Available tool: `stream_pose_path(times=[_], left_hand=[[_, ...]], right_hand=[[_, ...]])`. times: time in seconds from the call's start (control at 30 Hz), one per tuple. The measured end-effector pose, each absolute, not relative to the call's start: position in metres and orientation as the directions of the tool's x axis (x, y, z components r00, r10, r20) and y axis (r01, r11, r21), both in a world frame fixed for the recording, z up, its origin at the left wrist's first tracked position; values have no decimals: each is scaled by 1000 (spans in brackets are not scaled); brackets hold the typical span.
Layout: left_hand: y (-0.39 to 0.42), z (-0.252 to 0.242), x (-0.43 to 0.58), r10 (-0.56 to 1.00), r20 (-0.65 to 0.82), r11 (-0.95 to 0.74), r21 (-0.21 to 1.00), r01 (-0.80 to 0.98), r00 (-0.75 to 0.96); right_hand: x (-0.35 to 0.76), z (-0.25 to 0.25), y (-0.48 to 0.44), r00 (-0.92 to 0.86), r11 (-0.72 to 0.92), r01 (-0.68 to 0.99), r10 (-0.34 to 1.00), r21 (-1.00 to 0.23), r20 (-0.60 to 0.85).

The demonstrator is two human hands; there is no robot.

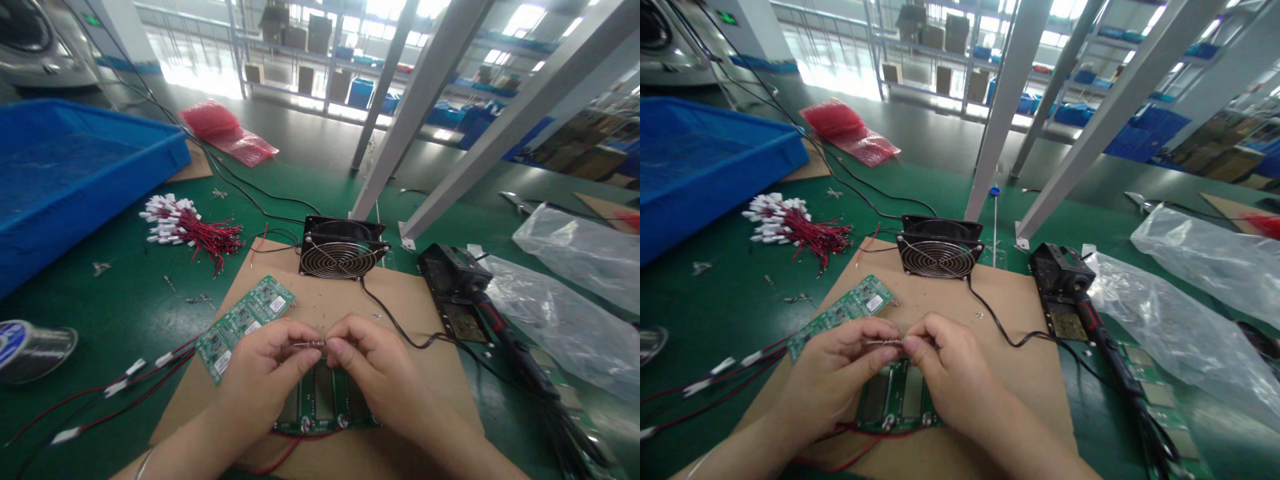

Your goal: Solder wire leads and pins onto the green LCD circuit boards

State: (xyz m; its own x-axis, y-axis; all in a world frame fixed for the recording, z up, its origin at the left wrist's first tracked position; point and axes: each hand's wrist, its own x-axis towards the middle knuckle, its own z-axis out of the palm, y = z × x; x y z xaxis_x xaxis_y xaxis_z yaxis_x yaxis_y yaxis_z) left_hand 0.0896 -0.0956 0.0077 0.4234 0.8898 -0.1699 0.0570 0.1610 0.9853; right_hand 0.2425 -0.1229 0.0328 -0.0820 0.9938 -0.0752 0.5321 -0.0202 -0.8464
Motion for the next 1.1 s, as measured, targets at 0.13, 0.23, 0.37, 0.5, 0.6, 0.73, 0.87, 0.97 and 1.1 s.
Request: stream_pose_path(times=[0.13, 0.23, 0.37, 0.5, 0.6, 0.73, 0.87, 0.97, 1.1], left_hand=[[-97, 8, 88, 921, 84, -183, 956, 231, 382], [-98, 7, 88, 905, 120, -243, 933, 264, 408], [-97, 7, 89, 894, 59, -212, 929, 303, 444], [-96, 8, 89, 896, -8, -139, 944, 299, 443], [-95, 9, 89, 889, -84, -37, 967, 253, 449], [-94, 7, 89, 885, -127, 52, 983, 177, 448], [-94, 7, 89, 915, 5, -91, 977, 193, 404], [-95, 6, 89, 907, 109, -210, 955, 211, 408], [-97, 5, 89, 892, 165, -290, 923, 253, 421]], right_hand=[[242, 34, -123, -118, 1, 584, 989, -812, -84], [242, 34, -124, -109, -1, 591, 991, -807, -81], [242, 32, -125, -91, 45, 585, 996, -810, -10], [243, 28, -126, -91, 164, 623, 986, -765, 138], [243, 25, -127, -124, 263, 643, 962, -719, 241], [243, 23, -128, -127, 265, 620, 963, -739, 238], [242, 24, -127, -91, -10, 389, 995, -921, -50], [242, 27, -125, -171, -92, 332, 973, -939, -156], [241, 31, -125, -122, -92, 476, 978, -874, -170]])
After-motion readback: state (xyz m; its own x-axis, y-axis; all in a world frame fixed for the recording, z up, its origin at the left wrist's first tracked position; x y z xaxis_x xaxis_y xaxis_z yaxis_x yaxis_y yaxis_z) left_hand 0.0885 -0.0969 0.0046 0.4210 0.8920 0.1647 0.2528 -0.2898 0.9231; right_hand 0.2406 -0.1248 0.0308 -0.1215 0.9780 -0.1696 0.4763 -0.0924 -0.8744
